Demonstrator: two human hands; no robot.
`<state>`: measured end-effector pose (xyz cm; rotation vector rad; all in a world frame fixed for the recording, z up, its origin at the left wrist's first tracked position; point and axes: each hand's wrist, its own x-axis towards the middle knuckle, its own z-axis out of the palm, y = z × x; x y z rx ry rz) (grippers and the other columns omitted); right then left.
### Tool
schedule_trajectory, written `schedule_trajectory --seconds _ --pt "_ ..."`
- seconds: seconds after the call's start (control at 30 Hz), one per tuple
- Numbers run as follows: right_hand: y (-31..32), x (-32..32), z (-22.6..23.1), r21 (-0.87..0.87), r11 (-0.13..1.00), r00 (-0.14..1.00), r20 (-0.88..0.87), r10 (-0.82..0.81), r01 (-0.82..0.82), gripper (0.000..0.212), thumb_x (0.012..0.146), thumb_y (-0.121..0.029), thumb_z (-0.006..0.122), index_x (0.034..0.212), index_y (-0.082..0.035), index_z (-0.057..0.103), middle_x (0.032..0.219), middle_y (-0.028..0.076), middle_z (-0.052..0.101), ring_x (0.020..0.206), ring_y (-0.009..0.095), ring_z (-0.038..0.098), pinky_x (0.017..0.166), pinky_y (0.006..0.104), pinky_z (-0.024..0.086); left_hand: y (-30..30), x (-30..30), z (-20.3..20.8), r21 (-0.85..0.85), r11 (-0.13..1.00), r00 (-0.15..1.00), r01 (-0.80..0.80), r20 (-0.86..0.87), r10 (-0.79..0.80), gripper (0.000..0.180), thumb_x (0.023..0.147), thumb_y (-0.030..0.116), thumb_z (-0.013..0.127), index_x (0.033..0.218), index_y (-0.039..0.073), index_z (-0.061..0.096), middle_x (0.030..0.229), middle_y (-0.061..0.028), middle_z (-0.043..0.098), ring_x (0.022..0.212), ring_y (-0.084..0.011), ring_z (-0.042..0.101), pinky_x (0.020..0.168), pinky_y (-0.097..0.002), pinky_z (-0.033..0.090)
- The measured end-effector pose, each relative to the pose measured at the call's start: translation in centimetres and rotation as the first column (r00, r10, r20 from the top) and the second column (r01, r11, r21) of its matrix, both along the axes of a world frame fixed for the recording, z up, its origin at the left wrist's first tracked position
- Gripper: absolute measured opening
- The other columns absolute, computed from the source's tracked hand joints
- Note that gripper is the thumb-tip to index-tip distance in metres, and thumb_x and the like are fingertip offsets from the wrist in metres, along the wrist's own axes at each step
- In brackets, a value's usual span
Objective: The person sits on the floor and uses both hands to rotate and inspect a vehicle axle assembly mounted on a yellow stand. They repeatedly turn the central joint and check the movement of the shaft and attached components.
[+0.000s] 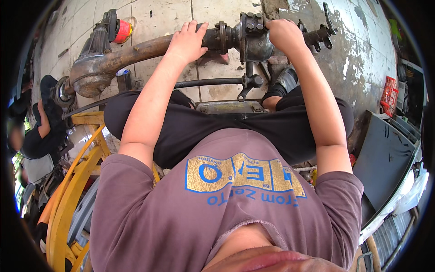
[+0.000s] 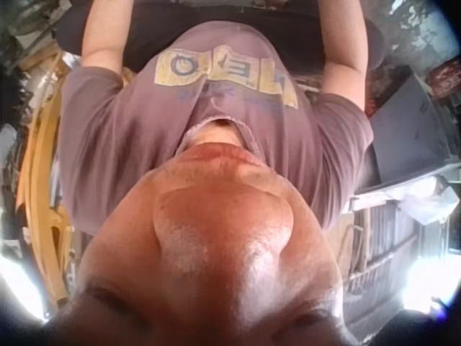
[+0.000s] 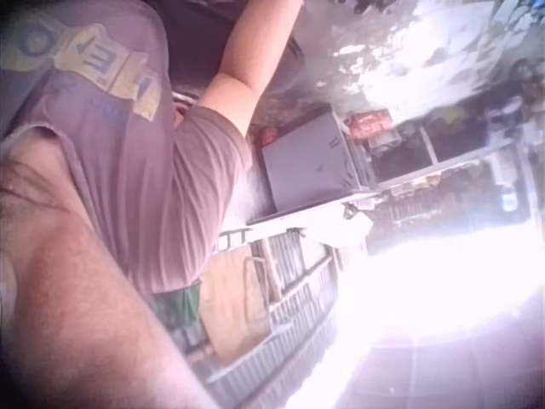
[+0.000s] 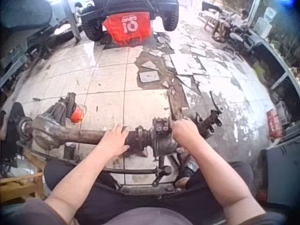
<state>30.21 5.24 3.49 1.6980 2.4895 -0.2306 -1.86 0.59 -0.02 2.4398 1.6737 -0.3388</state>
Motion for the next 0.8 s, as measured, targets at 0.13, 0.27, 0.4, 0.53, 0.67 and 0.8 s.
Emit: schedule_trajectory --seconds 0.13,0.27,0.4,0.53,0.67,0.8 --pt "-0.1 -0.6 0.6 -0.038 0.999 0.999 0.012 -0.035 0.036 0.027 0.091 -0.009 0.056 0.108 -0.007 0.078 0.105 0.022 0.078 0.106 0.042 0.074 0.092 0.0544 0.059 0.0 -0.2 -0.5 0.020 1.000 1.000 -0.002 0.014 0.002 0.089 0.095 0.039 0.080 0.168 0.018 0.035 0.164 -0.0198 0.043 0.154 -0.0360 0.042 0.118 -0.0530 0.049" --pt "-0.3 -0.8 0.6 -0.087 0.994 0.998 -0.004 -0.066 0.066 0.030 0.091 -0.008 0.056 0.113 -0.005 0.077 0.107 0.022 0.078 0.106 0.041 0.074 0.092 0.0535 0.060 -0.3 -0.1 -0.1 0.007 1.000 1.000 -0.005 0.004 0.005 0.089 0.095 0.039 0.080 0.168 0.018 0.035 0.164 -0.0197 0.042 0.154 -0.0365 0.042 0.118 -0.0529 0.049" --pt "0.4 -0.2 -0.3 -0.065 0.993 0.995 -0.024 -0.096 0.094 0.024 0.092 -0.012 0.058 0.101 -0.006 0.080 0.103 0.021 0.079 0.104 0.042 0.076 0.088 0.0542 0.061 -0.3 0.2 0.1 0.000 1.000 1.000 -0.008 -0.007 0.008 0.089 0.095 0.039 0.080 0.168 0.018 0.034 0.164 -0.0197 0.042 0.154 -0.0369 0.041 0.118 -0.0531 0.049" --pt "-0.1 -0.1 -0.9 0.002 0.997 0.995 -0.063 -0.083 0.083 0.024 0.092 -0.011 0.058 0.101 -0.007 0.080 0.101 0.020 0.079 0.103 0.041 0.076 0.088 0.0539 0.061 0.0 0.0 -0.1 0.012 1.000 1.000 0.008 0.011 -0.008 0.089 0.095 0.038 0.080 0.169 0.019 0.034 0.164 -0.0199 0.042 0.155 -0.0372 0.040 0.118 -0.0533 0.049" --pt "0.1 -0.6 1.1 -0.045 0.998 0.999 0.018 0.048 -0.048 0.024 0.092 -0.012 0.058 0.100 -0.008 0.080 0.101 0.019 0.079 0.101 0.039 0.076 0.092 0.0523 0.060 -0.2 -0.3 -0.2 0.006 1.000 1.000 -0.009 0.003 0.009 0.089 0.095 0.039 0.080 0.169 0.019 0.034 0.164 -0.0202 0.042 0.154 -0.0373 0.041 0.118 -0.0532 0.049" --pt "-0.7 -0.3 -0.1 0.018 0.998 0.997 -0.055 -0.053 0.054 0.023 0.091 -0.011 0.058 0.100 -0.008 0.080 0.102 0.019 0.079 0.101 0.039 0.076 0.094 0.0511 0.060 0.0 0.0 -0.3 0.014 1.000 1.000 0.003 -0.004 -0.003 0.089 0.095 0.040 0.080 0.168 0.019 0.035 0.164 -0.0203 0.043 0.154 -0.0374 0.041 0.118 -0.0533 0.049"
